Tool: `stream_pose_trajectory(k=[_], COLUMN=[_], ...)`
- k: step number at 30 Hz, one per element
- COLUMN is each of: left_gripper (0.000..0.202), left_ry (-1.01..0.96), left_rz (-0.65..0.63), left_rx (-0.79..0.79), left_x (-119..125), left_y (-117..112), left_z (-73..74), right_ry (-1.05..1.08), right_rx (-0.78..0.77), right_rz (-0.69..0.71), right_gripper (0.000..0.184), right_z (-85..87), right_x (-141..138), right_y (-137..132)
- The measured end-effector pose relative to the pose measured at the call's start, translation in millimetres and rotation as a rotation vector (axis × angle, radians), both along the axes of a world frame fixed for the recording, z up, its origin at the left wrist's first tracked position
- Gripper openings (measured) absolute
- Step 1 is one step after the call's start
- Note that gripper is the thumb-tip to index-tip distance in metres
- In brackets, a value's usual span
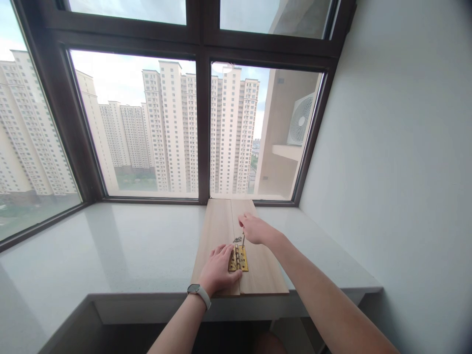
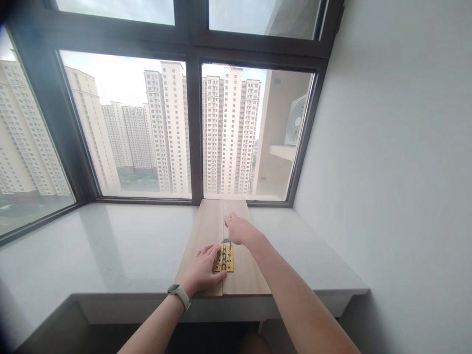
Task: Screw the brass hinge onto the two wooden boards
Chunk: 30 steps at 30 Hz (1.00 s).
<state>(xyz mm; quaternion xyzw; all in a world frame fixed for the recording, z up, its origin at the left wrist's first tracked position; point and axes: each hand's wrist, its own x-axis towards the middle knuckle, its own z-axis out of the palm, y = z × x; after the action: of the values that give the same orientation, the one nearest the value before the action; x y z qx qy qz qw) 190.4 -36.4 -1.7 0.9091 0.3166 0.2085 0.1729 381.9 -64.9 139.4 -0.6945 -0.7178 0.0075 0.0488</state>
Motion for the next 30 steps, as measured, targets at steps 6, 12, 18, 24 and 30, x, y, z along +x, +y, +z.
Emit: stream_pose_trajectory(k=[6,12,18,24,30], left_gripper=[0.08,0.081,0.081,0.081,0.082], left_ry=[0.008,0.025,0.02,0.009,0.024], left_rz=[0.001,0.003,0.009,0.002,0.003], left_rx=[-0.017,-0.038,-0.017,-0.015,-0.031], left_x=[-0.1,-0.6,0.0,-0.2,-1.1], left_y=[-2.0,-4.0,-2.4,-1.5,-2.5], left_z=[3.3,7.3,4.4,3.3,5.7], right_ry=[0.027,-0.03,-0.107,-0.052,0.011], right_rx=[0.014,0.018,0.038,0.027,0.037], right_rz=[0.022,-0.033,-0.065,0.01,0.034], right_gripper=[0.013,0.009,0.014,0.018,0.02], right_z=[3.5,6.9,4.8,2.0,4.2], right_x=[-2.2,-3.3,-4.3,-5.3,-2.3], right_y=[-0.4,-2.0,-2.2,-0.6,-0.4])
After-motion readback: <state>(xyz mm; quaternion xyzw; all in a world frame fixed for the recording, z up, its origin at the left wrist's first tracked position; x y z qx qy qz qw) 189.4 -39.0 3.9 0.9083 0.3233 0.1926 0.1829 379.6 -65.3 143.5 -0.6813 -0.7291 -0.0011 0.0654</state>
